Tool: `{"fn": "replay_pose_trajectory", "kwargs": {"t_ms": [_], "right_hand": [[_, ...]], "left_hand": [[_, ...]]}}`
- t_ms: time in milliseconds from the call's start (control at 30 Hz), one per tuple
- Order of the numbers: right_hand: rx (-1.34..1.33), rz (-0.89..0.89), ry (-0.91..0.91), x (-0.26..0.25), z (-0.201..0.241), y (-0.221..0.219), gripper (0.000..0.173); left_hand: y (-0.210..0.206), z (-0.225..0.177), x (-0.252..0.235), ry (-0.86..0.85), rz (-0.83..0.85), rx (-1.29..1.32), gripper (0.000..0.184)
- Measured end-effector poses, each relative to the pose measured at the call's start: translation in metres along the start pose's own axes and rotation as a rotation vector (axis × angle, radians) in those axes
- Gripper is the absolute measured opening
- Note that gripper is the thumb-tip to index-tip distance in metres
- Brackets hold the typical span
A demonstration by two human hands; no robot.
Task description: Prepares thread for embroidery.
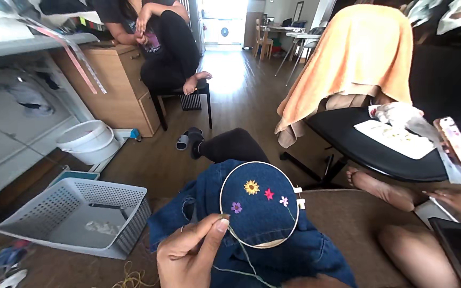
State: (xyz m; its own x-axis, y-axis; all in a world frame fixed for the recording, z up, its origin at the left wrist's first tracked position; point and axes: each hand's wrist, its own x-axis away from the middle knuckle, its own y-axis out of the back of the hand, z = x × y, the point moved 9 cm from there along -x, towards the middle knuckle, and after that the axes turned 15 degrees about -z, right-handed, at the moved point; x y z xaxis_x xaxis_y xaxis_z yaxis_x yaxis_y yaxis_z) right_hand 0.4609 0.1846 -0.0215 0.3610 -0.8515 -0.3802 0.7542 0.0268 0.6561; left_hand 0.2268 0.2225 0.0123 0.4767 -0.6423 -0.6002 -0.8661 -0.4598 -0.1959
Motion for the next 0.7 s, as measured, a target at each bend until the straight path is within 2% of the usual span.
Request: {"fn": "replay_pose_trajectory", "kwargs": {"t_ms": [100, 133, 200, 267, 333, 433, 500, 567, 600, 700], "right_hand": [[0.189, 0.053, -0.052, -0.009, -0.007, 0.016, 0.077], [0.235, 0.016, -0.036, -0.014, -0.004, 0.025, 0.076], [0.234, -0.143, 0.039, -0.027, 0.012, 0.044, 0.061], [0.082, -0.257, 0.11, -0.037, 0.032, 0.049, 0.048], [-0.134, -0.244, 0.143, -0.048, 0.048, 0.034, 0.047], [-0.579, -0.128, 0.071, -0.064, 0.052, -0.007, 0.051], [-0.833, -0.144, -0.014, -0.07, 0.048, -0.026, 0.039], [-0.956, -0.248, -0.041, -0.072, 0.04, -0.031, 0.019], [-0.973, -0.302, -0.035, -0.073, 0.036, -0.03, 0.014], [-1.036, -0.422, -0.069, -0.074, 0.016, -0.022, 0.015]], "left_hand": [[-0.009, -0.009, -0.002, -0.017, 0.061, 0.01, 0.013], [-0.012, -0.013, -0.002, -0.029, 0.083, 0.011, 0.012], [-0.017, -0.022, -0.002, -0.058, 0.128, 0.014, 0.013], [-0.021, -0.032, -0.003, -0.09, 0.159, 0.002, 0.013], [-0.024, -0.041, -0.003, -0.127, 0.178, -0.007, 0.013], [-0.025, -0.045, -0.003, -0.135, 0.19, -0.018, 0.013], [-0.024, -0.043, -0.004, -0.116, 0.195, -0.029, 0.013], [-0.022, -0.037, -0.003, -0.088, 0.201, -0.037, 0.013], [-0.02, -0.034, -0.003, -0.075, 0.204, -0.037, 0.013], [-0.01, -0.028, -0.005, -0.095, 0.197, -0.097, 0.019]]}}
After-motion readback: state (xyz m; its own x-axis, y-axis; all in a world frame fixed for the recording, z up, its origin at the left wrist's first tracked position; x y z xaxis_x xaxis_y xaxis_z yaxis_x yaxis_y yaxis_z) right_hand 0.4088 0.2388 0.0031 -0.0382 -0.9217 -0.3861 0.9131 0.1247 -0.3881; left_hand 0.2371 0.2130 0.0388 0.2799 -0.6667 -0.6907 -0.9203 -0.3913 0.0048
